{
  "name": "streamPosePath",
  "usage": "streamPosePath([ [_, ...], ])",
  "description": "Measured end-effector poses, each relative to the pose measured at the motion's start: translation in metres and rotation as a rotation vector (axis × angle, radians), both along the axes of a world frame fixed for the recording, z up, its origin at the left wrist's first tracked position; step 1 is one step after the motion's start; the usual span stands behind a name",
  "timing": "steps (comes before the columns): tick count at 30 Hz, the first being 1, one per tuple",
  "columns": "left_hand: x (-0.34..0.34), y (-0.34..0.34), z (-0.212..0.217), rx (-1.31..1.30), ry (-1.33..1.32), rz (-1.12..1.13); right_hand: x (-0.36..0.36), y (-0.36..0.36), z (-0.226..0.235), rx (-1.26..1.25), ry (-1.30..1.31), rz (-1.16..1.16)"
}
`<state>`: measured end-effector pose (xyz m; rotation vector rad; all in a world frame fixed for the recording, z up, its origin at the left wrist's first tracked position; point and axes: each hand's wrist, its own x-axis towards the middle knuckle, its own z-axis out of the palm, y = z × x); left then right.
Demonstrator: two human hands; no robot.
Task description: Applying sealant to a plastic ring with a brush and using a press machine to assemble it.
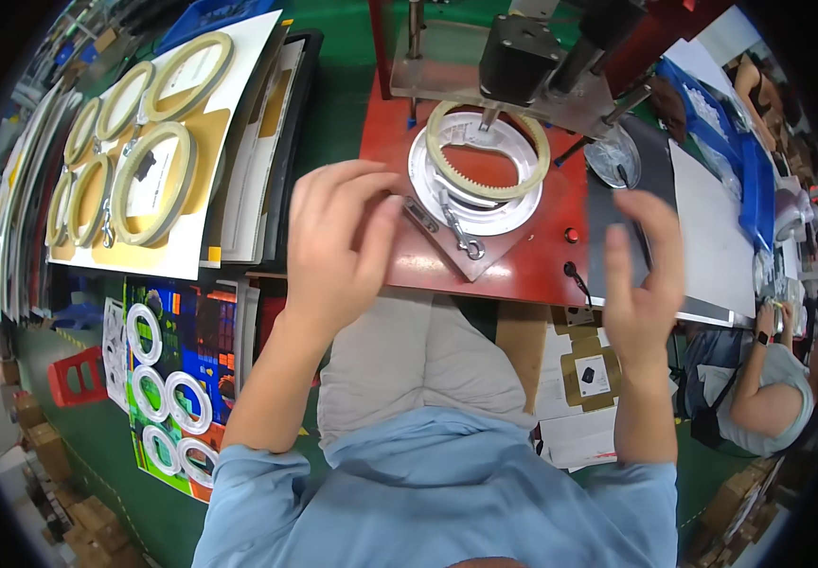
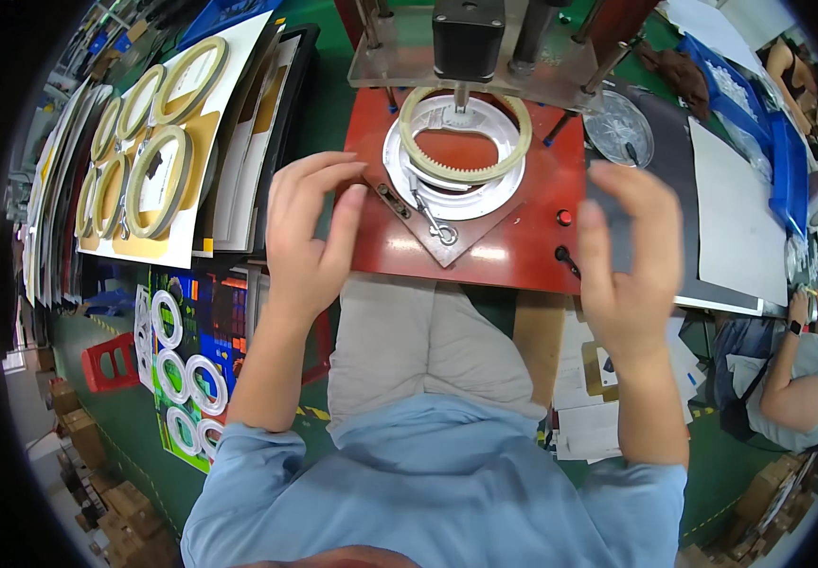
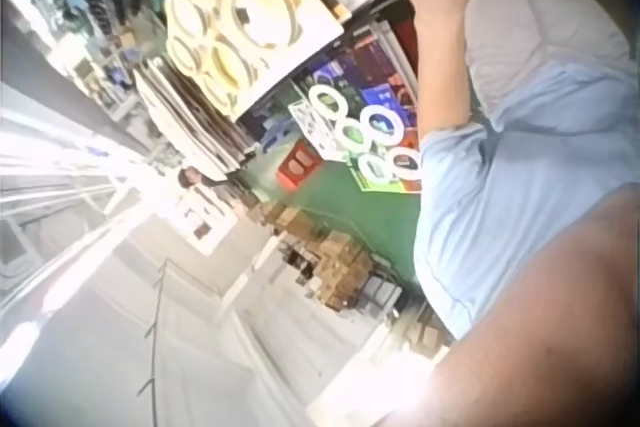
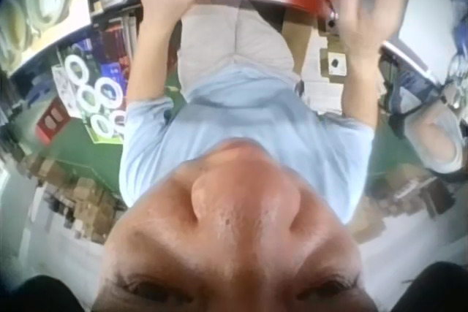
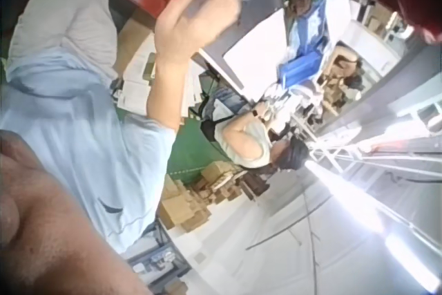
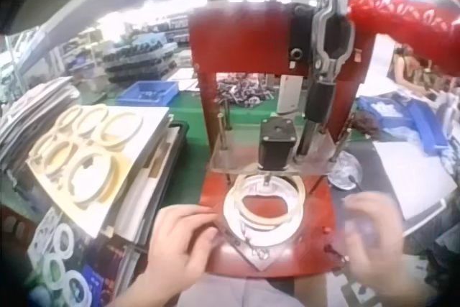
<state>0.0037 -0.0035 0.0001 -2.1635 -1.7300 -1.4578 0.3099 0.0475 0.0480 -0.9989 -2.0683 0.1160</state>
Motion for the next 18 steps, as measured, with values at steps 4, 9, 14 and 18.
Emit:
streamPosePath([
  [4, -0.006, -0.012, -0.040, -0.163, -0.180, 0.126, 0.023, -0.017, -0.043, -0.201, -0.528, -0.147],
  [9, -0.005, -0.013, -0.058, -0.300, -0.283, 0.122, 0.020, -0.022, -0.033, -0.166, -0.612, -0.114],
  [14, -0.003, -0.011, -0.058, -0.304, -0.318, 0.137, 0.020, -0.014, -0.028, -0.181, -0.636, -0.087],
  [18, -0.006, -0.014, -0.057, -0.322, -0.316, 0.130, 0.010, 0.002, -0.015, -0.119, -0.604, -0.012],
])
